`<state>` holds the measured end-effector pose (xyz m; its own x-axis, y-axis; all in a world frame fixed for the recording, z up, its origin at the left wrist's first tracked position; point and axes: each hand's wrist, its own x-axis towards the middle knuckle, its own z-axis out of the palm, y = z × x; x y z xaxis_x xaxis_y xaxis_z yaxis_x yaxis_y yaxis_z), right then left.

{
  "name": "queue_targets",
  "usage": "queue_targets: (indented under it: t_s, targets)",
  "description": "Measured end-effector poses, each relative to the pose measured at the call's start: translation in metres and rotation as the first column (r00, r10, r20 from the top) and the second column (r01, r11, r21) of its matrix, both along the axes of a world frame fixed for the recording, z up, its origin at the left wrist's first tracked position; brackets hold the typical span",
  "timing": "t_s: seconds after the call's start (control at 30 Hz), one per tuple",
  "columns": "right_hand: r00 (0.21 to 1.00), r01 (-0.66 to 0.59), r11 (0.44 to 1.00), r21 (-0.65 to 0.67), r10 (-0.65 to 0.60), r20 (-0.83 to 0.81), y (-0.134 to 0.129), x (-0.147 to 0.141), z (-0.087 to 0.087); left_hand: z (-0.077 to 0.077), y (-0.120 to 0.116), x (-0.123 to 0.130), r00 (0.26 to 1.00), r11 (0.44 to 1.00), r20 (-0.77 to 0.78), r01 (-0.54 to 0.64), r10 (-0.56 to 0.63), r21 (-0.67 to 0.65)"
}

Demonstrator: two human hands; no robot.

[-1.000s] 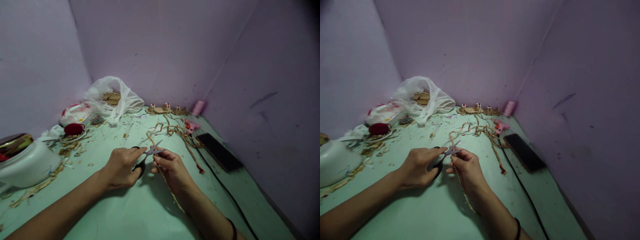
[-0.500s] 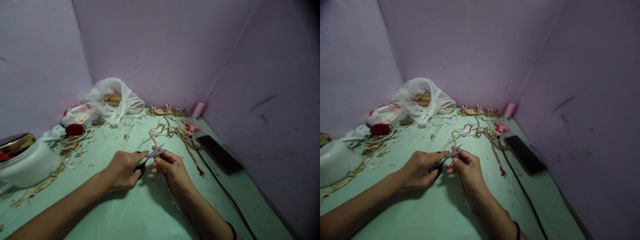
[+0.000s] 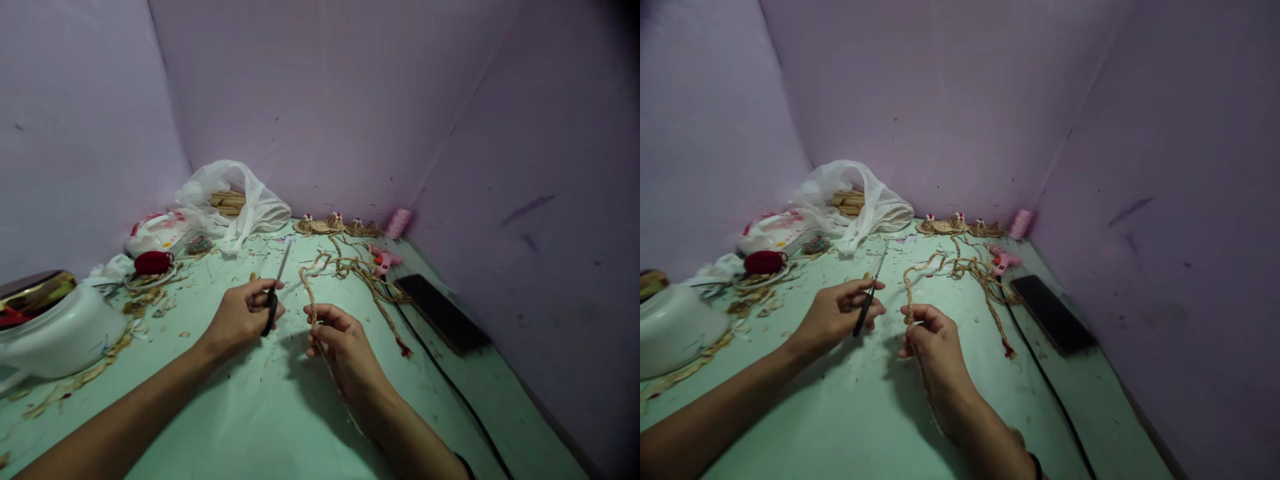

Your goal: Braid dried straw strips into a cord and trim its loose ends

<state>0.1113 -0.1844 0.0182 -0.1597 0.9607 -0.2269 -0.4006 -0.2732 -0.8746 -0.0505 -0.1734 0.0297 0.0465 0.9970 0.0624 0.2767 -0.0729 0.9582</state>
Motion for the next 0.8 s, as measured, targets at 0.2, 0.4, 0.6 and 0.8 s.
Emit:
queue_targets:
  t_s: [0.2, 0.4, 0.6, 0.8]
  targets:
    - [0.978, -0.17, 0.985, -0.005, 0.169, 0.12, -0.005, -0.008, -0.013, -0.005, 0.014, -0.001, 0.929, 0.973, 0.36, 0.002, 0.083, -0.23]
    - [0.948, -0.291, 0.957, 0.003, 0.287, 0.14, -0.01, -0.011, -0.019, -0.016, 0.024, 0.012, 0.889, 0.894, 0.449, 0.123, 0.093, -0.43]
    - [0.922, -0.344, 0.939, -0.007, 0.339, 0.185, -0.012, -0.011, -0.015, -0.016, 0.023, 0.017, 0.862, 0.894, 0.487, 0.101, 0.141, -0.436]
    - [0.957, -0.275, 0.96, 0.044, 0.269, 0.112, -0.006, -0.007, -0.015, -0.007, 0.015, 0.025, 0.888, 0.971, 0.41, -0.137, 0.209, -0.198]
